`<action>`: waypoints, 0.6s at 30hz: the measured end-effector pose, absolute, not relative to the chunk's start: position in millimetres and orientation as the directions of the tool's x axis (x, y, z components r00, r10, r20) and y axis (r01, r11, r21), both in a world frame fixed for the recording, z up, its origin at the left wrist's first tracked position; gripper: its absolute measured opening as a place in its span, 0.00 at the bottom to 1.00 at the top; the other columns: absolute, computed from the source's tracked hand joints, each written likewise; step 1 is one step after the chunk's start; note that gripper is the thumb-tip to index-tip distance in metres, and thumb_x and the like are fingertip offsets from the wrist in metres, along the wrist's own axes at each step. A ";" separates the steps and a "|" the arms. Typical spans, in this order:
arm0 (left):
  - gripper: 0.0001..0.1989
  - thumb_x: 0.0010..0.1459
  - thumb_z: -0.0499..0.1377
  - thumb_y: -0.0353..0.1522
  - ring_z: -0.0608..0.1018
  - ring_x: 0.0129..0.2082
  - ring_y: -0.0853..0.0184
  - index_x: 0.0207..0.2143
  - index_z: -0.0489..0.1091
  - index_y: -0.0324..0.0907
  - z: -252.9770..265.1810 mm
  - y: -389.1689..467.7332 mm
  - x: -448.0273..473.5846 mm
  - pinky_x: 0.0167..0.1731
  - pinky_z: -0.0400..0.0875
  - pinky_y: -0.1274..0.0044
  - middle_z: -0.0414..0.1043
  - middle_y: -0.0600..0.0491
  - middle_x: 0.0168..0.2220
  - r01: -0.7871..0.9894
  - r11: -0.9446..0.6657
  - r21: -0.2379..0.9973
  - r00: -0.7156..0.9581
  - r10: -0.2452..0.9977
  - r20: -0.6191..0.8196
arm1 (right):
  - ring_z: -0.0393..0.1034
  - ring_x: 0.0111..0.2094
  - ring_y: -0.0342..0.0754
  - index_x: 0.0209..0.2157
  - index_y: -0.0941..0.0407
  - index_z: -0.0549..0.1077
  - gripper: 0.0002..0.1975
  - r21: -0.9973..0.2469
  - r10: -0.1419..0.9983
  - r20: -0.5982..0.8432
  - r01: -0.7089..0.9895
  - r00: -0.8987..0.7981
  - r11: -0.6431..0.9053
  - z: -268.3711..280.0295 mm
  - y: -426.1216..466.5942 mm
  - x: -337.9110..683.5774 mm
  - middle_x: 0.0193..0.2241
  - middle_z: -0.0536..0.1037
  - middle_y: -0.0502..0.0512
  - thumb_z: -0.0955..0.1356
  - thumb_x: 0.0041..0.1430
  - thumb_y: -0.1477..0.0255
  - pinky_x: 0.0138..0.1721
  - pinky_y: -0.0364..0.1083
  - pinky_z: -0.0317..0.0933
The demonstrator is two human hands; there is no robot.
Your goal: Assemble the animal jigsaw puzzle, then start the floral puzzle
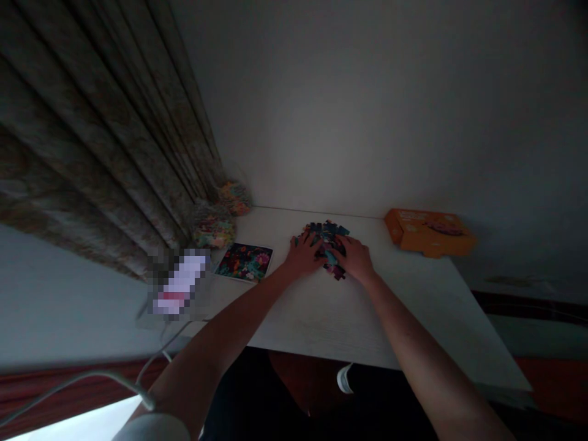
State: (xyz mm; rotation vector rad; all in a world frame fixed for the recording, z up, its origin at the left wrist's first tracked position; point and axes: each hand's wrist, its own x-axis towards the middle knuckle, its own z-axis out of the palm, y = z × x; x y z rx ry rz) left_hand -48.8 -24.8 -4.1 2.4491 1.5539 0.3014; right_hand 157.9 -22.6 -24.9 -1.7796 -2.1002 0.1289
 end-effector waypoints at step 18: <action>0.29 0.72 0.42 0.45 0.58 0.71 0.48 0.69 0.61 0.43 0.6 28.1 -68.9 0.67 0.50 0.49 0.55 0.40 0.72 0.970 -0.063 0.233 0.050 0.997 0.060 | 0.65 0.57 0.65 0.60 0.53 0.70 0.24 -0.336 0.985 0.171 0.938 -0.026 0.083 -19.2 -13.2 169.2 0.59 0.73 0.66 0.62 0.69 0.56 0.54 0.61 0.59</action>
